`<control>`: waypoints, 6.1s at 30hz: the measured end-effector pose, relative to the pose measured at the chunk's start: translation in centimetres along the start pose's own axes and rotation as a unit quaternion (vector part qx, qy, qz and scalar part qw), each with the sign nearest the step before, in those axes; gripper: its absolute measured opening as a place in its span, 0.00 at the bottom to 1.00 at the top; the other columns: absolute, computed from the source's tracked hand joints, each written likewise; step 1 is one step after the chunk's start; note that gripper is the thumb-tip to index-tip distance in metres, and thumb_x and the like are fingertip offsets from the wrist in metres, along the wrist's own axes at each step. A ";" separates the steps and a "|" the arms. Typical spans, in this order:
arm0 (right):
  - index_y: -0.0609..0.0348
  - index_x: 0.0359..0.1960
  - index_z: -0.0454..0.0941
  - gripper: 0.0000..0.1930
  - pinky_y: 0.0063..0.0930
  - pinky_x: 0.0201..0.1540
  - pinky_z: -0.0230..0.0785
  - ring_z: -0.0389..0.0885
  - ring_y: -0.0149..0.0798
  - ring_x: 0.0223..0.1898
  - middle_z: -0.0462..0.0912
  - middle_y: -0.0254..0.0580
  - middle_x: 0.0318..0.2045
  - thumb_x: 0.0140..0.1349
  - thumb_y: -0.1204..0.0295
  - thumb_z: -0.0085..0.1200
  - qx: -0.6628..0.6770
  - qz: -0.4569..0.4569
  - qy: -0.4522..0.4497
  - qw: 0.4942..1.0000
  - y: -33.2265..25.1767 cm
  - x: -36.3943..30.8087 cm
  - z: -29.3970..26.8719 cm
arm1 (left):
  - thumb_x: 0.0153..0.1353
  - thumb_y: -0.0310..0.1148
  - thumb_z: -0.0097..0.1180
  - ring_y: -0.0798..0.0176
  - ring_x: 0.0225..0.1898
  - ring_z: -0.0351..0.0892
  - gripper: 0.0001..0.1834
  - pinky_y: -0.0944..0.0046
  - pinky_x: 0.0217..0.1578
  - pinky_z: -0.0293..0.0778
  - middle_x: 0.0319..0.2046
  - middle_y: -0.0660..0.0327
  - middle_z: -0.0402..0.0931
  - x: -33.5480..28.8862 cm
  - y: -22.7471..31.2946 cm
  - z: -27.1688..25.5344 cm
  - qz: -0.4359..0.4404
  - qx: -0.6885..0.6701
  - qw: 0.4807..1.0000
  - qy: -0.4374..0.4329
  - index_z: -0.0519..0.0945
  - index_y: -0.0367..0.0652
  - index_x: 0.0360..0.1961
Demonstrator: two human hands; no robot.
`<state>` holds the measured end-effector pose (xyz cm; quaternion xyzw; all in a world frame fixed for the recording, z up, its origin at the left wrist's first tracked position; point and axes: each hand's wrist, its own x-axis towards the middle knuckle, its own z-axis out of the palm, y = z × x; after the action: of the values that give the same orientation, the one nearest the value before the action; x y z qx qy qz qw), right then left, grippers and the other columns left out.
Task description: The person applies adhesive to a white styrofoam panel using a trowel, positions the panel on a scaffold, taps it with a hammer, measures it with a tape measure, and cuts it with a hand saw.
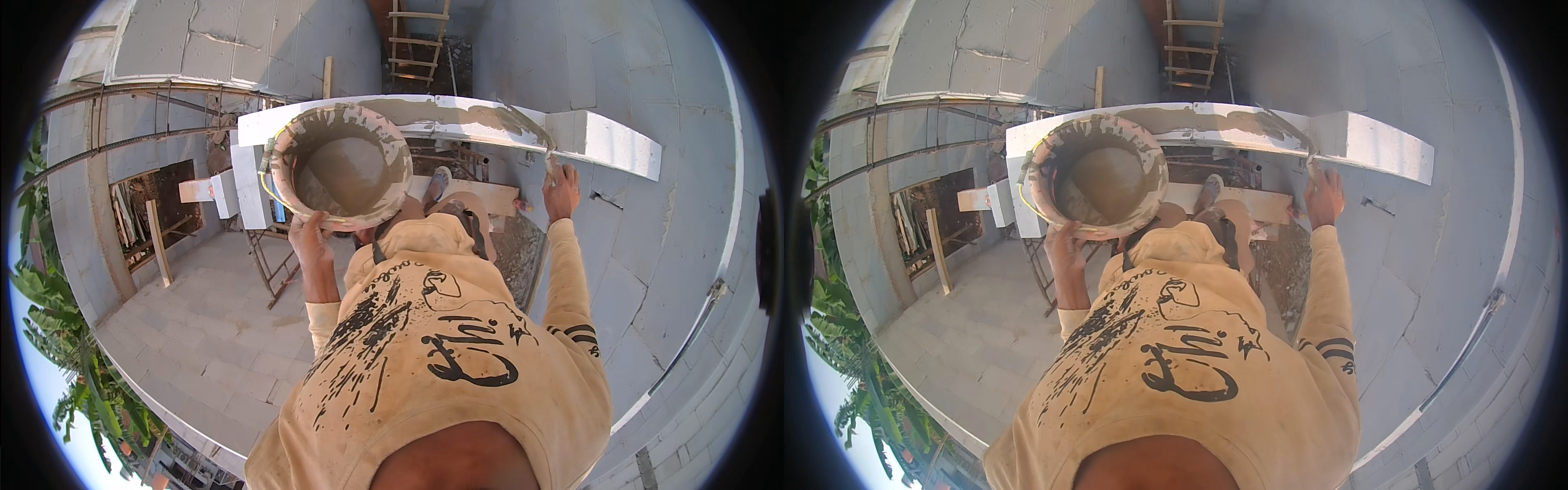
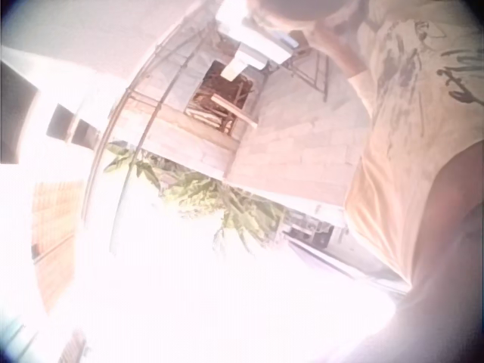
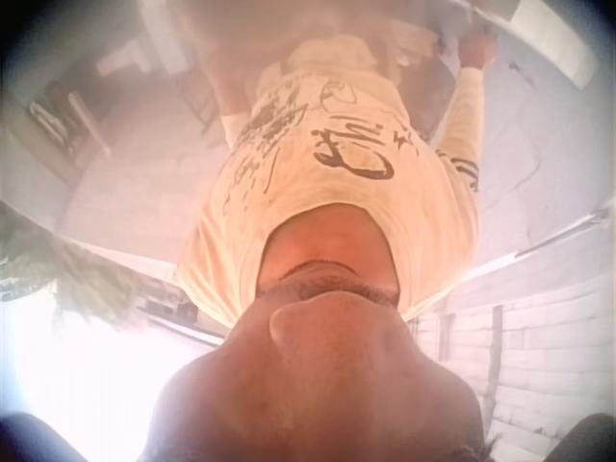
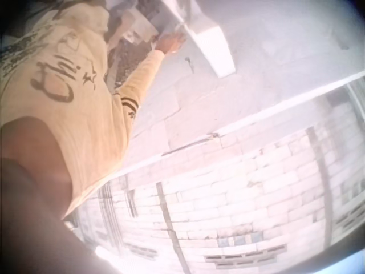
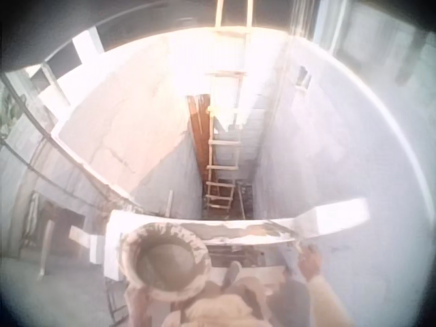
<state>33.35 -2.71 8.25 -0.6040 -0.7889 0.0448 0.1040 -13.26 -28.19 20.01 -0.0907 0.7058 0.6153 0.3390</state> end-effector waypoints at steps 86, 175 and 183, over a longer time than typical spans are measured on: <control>0.59 0.57 0.81 0.26 0.47 0.55 0.74 0.82 0.58 0.51 0.84 0.55 0.48 0.58 0.62 0.66 0.257 -0.293 -0.375 0.841 -35.2 9.0 -0.7 | 0.55 0.15 0.60 0.67 0.33 0.81 0.11 0.67 0.35 0.74 0.34 0.61 0.83 3.2 -0.8 -7.0 -0.001 -0.126 0.986 0.113 0.82 0.32 0.40; 0.64 0.51 0.84 0.20 0.37 0.42 0.78 0.88 0.50 0.37 0.88 0.53 0.37 0.60 0.67 0.69 0.259 0.141 -0.084 0.952 -9.5 -3.9 -12.6 | 0.59 0.14 0.56 0.63 0.37 0.85 0.14 0.63 0.35 0.84 0.40 0.58 0.82 -3.5 7.8 5.0 0.039 0.026 0.989 -0.138 0.79 0.34 0.47; 0.65 0.49 0.84 0.21 0.24 0.24 0.72 0.78 0.29 0.23 0.80 0.36 0.27 0.70 0.56 0.62 0.468 0.365 -0.214 0.776 2.9 -1.0 -10.2 | 0.59 0.15 0.57 0.62 0.41 0.85 0.15 0.62 0.40 0.84 0.42 0.58 0.82 -2.1 6.0 3.2 0.034 0.037 0.988 -0.143 0.78 0.34 0.48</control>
<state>38.55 -3.43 17.53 -0.6987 -0.3928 0.5709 0.1779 -13.81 -24.44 26.03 0.0346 0.6750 0.6065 0.4187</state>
